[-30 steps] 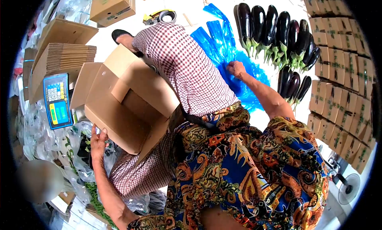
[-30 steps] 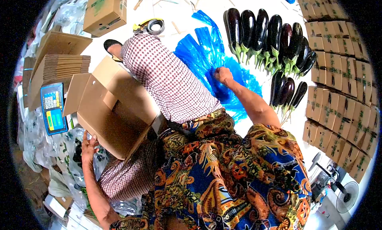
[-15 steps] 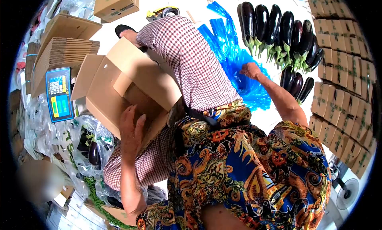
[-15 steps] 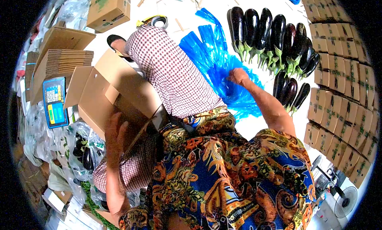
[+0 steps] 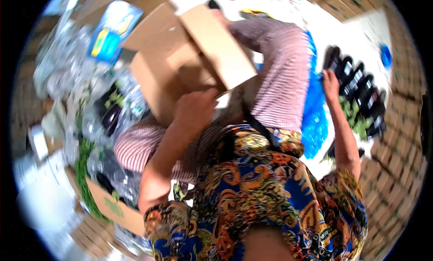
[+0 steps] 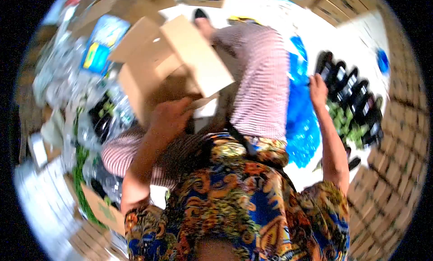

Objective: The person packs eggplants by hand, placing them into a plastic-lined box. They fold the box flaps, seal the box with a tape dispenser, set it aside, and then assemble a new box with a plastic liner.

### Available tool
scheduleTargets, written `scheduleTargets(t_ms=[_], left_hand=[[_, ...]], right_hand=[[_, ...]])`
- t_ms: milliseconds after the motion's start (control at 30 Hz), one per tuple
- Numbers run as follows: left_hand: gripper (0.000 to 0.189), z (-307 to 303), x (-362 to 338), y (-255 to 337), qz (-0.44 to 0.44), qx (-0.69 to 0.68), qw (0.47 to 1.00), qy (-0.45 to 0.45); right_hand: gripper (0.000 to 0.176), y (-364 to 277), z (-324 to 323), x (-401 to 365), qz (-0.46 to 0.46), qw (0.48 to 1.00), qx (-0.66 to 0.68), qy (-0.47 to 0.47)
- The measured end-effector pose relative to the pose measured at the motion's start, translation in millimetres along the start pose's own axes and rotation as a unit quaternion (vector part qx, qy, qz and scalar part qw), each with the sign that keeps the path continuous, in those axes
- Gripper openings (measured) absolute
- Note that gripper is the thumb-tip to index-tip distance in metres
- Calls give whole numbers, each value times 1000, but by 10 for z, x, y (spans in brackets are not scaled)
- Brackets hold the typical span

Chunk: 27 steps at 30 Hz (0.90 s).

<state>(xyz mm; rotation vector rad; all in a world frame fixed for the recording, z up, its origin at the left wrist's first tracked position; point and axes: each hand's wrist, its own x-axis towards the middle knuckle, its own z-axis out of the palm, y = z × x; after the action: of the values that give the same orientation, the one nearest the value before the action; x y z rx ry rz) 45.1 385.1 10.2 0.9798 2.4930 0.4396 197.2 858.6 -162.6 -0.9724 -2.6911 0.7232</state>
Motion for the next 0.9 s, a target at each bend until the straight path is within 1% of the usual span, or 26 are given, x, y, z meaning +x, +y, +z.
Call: scheduleTargets(t_ms=[33,67,133,200,233,267,333,367,400,467,500,533,567,600,667,700,733,767,800,833,867,900], left_hand=[[18,10,48,18,-7,33,999,-35],[15,18,84,59,-13,64,995,-71],[12,99,22,85,28,82,995,-53],[15,232,-17,6,79,45,996,-14],[20,260,-2,-39,66,50,997,-4],[26,275,-17,-87,74,11,995,67],[32,176,-22,-124,87,-34,993,79],[37,118,-39,-132,106,-53,991,62],[37,-24,-78,-74,115,-162,979,45],[36,81,-16,-80,196,-217,941,170],[39,44,7,-46,232,-228,916,234],[46,-10,92,52,227,-252,910,239],[54,-122,164,168,223,-276,902,245],[64,-259,257,337,185,-325,909,184],[81,-411,498,642,218,-340,898,172],[86,-472,623,799,262,-334,887,182],[91,-475,757,956,305,-329,872,193],[93,-423,905,1113,322,-314,870,200],[67,-417,976,1243,317,-332,861,221],[49,-429,1054,1259,303,-354,872,152],[33,-504,1096,1236,285,-372,879,83],[25,-495,1120,1184,314,-424,838,143]], right_hand=[[31,-288,-88,-1,-24,999,28,3],[25,-634,-203,-17,-55,998,25,16],[19,-914,-323,88,-117,992,38,9],[18,-956,-377,251,-165,985,40,-27],[21,-845,-363,384,-177,981,-1,-80],[24,-763,-348,493,-188,972,-47,-131],[24,-849,-328,570,-186,968,-38,-164],[22,-1014,-354,557,-116,965,126,-201],[23,-1334,-517,488,-69,942,217,-245],[26,-1861,-704,338,-89,932,260,-238],[27,-2018,-742,276,-104,931,246,-249],[27,-2144,-800,239,-117,932,229,-256],[28,-2345,-885,143,-133,924,246,-263],[26,-2486,-943,74,-132,918,277,-250],[24,-2972,-1249,-211,-132,921,291,-222],[20,-3040,-1361,-258,-135,906,329,-230],[17,-3198,-1468,-381,-109,892,372,-232],[17,-3291,-1547,-428,-151,896,354,-221],[16,-3352,-1618,-440,-194,898,336,-208],[16,-3375,-1710,-431,-229,908,293,-194],[15,-3362,-1810,-401,-206,909,296,-209],[15,-3333,-1866,-327,-214,914,267,-217]])
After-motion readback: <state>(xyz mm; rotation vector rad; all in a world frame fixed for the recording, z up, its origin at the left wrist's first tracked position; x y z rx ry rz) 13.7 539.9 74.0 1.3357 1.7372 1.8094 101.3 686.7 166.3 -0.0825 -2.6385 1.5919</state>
